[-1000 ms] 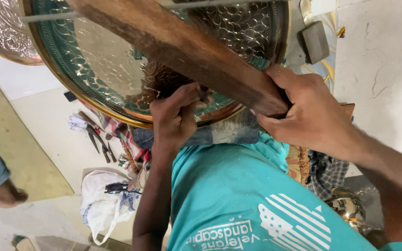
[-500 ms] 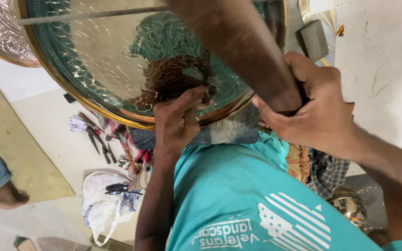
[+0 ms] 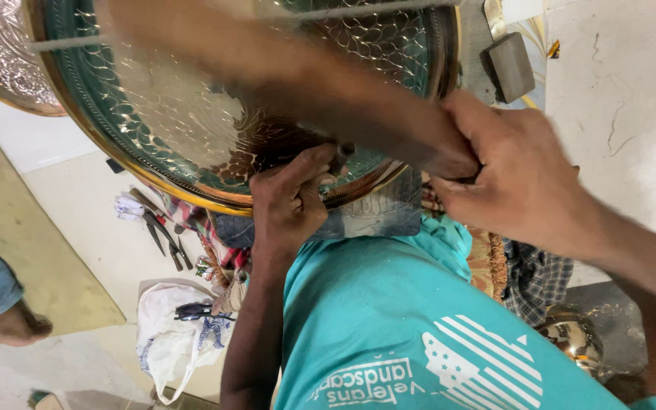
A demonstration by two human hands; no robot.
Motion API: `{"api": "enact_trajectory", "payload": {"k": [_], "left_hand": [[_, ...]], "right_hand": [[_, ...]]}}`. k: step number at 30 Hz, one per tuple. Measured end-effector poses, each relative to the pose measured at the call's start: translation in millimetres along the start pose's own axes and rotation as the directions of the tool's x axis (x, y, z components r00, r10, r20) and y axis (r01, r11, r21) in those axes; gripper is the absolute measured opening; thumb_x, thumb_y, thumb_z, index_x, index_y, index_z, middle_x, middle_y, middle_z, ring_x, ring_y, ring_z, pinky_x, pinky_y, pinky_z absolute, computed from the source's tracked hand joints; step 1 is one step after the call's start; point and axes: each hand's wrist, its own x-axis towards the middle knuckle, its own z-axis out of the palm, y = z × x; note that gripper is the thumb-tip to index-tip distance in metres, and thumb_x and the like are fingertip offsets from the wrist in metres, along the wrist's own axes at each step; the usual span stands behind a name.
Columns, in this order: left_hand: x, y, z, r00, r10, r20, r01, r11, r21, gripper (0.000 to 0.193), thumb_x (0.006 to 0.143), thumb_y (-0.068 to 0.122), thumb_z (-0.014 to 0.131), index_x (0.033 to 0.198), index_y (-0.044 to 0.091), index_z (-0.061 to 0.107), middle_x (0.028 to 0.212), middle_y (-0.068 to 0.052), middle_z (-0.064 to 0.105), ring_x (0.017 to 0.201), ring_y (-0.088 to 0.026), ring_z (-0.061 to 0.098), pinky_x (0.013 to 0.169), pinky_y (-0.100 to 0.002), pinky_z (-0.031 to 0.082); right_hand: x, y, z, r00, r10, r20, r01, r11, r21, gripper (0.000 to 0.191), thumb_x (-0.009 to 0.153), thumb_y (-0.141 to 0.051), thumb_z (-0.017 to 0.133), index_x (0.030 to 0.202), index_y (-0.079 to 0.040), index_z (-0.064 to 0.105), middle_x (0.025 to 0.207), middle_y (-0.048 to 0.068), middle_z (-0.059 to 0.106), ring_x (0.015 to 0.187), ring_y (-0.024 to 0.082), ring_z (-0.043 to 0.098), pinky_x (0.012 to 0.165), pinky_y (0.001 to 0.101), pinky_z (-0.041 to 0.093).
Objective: The person sits on the floor with a decorative brass tray on their lap and hammers a chisel with a wooden mallet to emboss a floral pattern into the metal. They reposition the chisel across the tray surface and continue hammering along the design.
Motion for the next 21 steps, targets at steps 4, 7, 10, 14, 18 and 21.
{"api": "enact_trajectory", "payload": {"k": [4, 7, 10, 14, 18, 21], "left_hand": [[2, 2, 0, 1.0, -0.009, -0.008, 0.009, 1.0, 0.008, 0.029, 0.089, -0.014, 0.059, 0.107, 0.004, 0.071, 0.092, -0.011, 0.076, 0.083, -0.02, 0.078, 0.073, -0.028, 0.058], [2, 2, 0, 1.0, -0.008, 0.014, 0.008, 0.998, -0.059, 0.033, 0.089, -0.016, 0.056, 0.112, 0.003, 0.071, 0.098, -0.011, 0.077, 0.087, -0.02, 0.079, 0.076, -0.028, 0.06], [3, 2, 0, 1.0, -0.025, 0.011, 0.025, 0.998, -0.054, 0.031, 0.092, -0.017, 0.055, 0.11, 0.002, 0.071, 0.097, -0.01, 0.077, 0.087, -0.019, 0.08, 0.076, -0.027, 0.06], [2, 2, 1, 1.0, 0.025, -0.007, -0.025, 0.996, -0.089, 0.027, 0.093, -0.016, 0.054, 0.106, 0.002, 0.07, 0.097, -0.009, 0.078, 0.091, -0.02, 0.08, 0.083, -0.028, 0.063], [0, 0, 2, 0.999, -0.043, -0.012, 0.042, 0.998, -0.055, 0.032, 0.087, -0.018, 0.053, 0.107, 0.0, 0.071, 0.096, -0.012, 0.078, 0.088, -0.019, 0.08, 0.076, -0.027, 0.061], [4, -5, 2, 1.0, -0.004, -0.027, 0.0, 0.99, -0.139, 0.026, 0.092, -0.018, 0.058, 0.105, 0.0, 0.069, 0.094, -0.01, 0.079, 0.088, -0.016, 0.079, 0.079, -0.026, 0.062]], "right_hand": [[-4, 10, 14, 0.995, -0.044, 0.087, 0.062, 0.974, -0.22, 0.048, 0.068, -0.018, 0.078, 0.108, -0.004, 0.057, 0.061, 0.012, 0.064, 0.049, 0.028, 0.064, 0.049, 0.0415, 0.047], [-7, 16, 17, 0.985, -0.12, -0.125, 0.133, 0.987, 0.094, 0.03, 0.074, -0.013, 0.073, 0.097, -0.003, 0.056, 0.064, 0.013, 0.065, 0.049, 0.025, 0.065, 0.044, 0.0378, 0.046], [-7, 13, 12, 0.99, -0.072, -0.119, 0.086, 0.989, 0.117, 0.034, 0.075, -0.011, 0.072, 0.101, 0.0, 0.053, 0.061, 0.013, 0.06, 0.05, 0.025, 0.065, 0.046, 0.0351, 0.049], [-6, 1, 7, 0.997, -0.062, -0.055, 0.058, 0.996, -0.061, 0.045, 0.07, -0.018, 0.076, 0.109, -0.004, 0.057, 0.062, 0.011, 0.064, 0.048, 0.026, 0.064, 0.048, 0.0418, 0.048], [-7, 4, 9, 0.999, -0.041, 0.014, 0.042, 0.991, -0.13, 0.045, 0.073, -0.022, 0.075, 0.108, -0.004, 0.054, 0.062, 0.01, 0.064, 0.054, 0.024, 0.066, 0.054, 0.0414, 0.051], [-8, 16, 13, 0.995, -0.027, 0.092, 0.043, 0.984, -0.174, 0.045, 0.071, -0.015, 0.078, 0.11, -0.004, 0.058, 0.065, 0.008, 0.068, 0.05, 0.021, 0.066, 0.054, 0.0394, 0.051]]}}
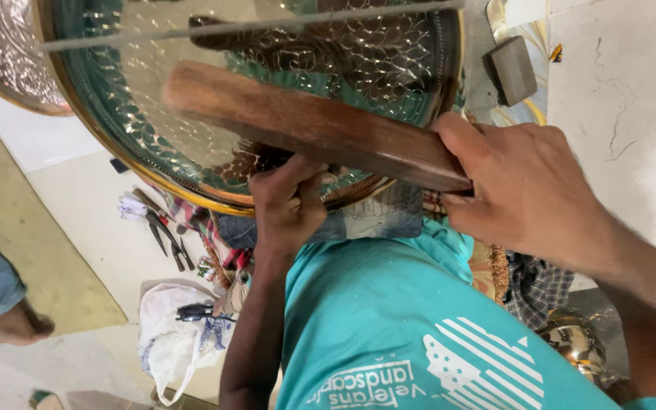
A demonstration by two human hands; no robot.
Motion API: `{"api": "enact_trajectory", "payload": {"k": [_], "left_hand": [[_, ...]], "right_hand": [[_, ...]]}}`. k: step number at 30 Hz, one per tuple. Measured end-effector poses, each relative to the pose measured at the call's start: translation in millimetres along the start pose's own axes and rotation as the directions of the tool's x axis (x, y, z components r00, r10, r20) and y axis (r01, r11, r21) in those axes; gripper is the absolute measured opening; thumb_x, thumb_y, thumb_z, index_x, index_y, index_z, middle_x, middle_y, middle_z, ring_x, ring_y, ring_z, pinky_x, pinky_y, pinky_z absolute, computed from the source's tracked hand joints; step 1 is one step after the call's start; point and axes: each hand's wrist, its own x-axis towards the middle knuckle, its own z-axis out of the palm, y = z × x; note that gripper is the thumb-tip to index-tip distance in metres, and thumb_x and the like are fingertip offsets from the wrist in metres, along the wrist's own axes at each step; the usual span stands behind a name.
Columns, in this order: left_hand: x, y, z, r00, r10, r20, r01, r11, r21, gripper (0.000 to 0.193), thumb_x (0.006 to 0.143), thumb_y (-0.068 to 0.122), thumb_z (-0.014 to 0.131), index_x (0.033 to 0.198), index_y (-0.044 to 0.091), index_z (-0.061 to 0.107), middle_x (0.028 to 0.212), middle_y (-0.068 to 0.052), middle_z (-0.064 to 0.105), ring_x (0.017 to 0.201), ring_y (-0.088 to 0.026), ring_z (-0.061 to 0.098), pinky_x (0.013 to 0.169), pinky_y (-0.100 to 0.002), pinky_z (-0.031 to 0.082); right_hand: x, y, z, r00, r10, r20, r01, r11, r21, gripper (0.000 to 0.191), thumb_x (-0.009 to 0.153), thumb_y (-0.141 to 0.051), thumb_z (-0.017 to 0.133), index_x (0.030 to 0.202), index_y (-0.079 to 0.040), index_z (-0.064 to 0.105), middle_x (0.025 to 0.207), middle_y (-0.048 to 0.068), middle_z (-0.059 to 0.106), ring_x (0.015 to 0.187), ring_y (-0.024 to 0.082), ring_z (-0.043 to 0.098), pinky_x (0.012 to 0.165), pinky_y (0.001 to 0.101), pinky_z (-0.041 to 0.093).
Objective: The person sits on the floor with a decorative brass tray on their lap and hammers a chisel with a wooden mallet to emboss a floral pattern into the metal. They reposition the chisel across the tray surface and continue hammering along the design.
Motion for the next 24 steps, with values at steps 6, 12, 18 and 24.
{"api": "enact_trajectory", "payload": {"k": [6, 12, 18, 24], "left_hand": [[2, -3, -1, 0.997, 0.064, -0.041, -0.069, 0.991, -0.114, 0.035, 0.096, -0.021, 0.058, 0.124, -0.001, 0.065, 0.109, -0.013, 0.077, 0.099, -0.019, 0.078, 0.085, -0.03, 0.065], [5, 5, -7, 0.992, 0.106, 0.075, -0.118, 0.975, 0.186, 0.043, 0.084, -0.02, 0.054, 0.117, 0.0, 0.073, 0.1, -0.013, 0.078, 0.091, -0.02, 0.079, 0.082, -0.028, 0.062], [5, 8, 1, 0.997, 0.077, -0.028, -0.075, 0.994, 0.076, 0.03, 0.094, -0.018, 0.058, 0.115, -0.001, 0.071, 0.106, -0.012, 0.078, 0.093, -0.018, 0.08, 0.084, -0.026, 0.065], [3, 4, 3, 0.998, 0.047, -0.039, -0.045, 0.998, 0.049, 0.024, 0.096, -0.014, 0.064, 0.115, 0.0, 0.071, 0.105, -0.009, 0.079, 0.094, -0.017, 0.08, 0.083, -0.026, 0.066]], "right_hand": [[1, -13, 17, 0.939, 0.129, -0.317, 0.031, 0.891, 0.454, 0.03, 0.079, -0.008, 0.081, 0.1, 0.003, 0.061, 0.069, 0.015, 0.065, 0.059, 0.021, 0.067, 0.051, 0.0346, 0.049], [-1, -12, 26, 0.913, 0.093, -0.398, 0.107, 0.885, 0.452, 0.037, 0.076, -0.008, 0.083, 0.105, 0.005, 0.065, 0.077, 0.016, 0.069, 0.066, 0.02, 0.071, 0.058, 0.0322, 0.053], [-1, -5, 15, 0.943, 0.033, -0.33, 0.159, 0.829, 0.537, 0.043, 0.075, -0.007, 0.077, 0.114, 0.004, 0.064, 0.08, 0.011, 0.072, 0.062, 0.013, 0.072, 0.054, 0.0278, 0.053], [-3, -8, -2, 0.875, -0.037, -0.483, 0.268, 0.868, 0.417, 0.033, 0.086, -0.009, 0.082, 0.111, 0.001, 0.063, 0.082, 0.013, 0.07, 0.066, 0.018, 0.071, 0.056, 0.0284, 0.053]]}}
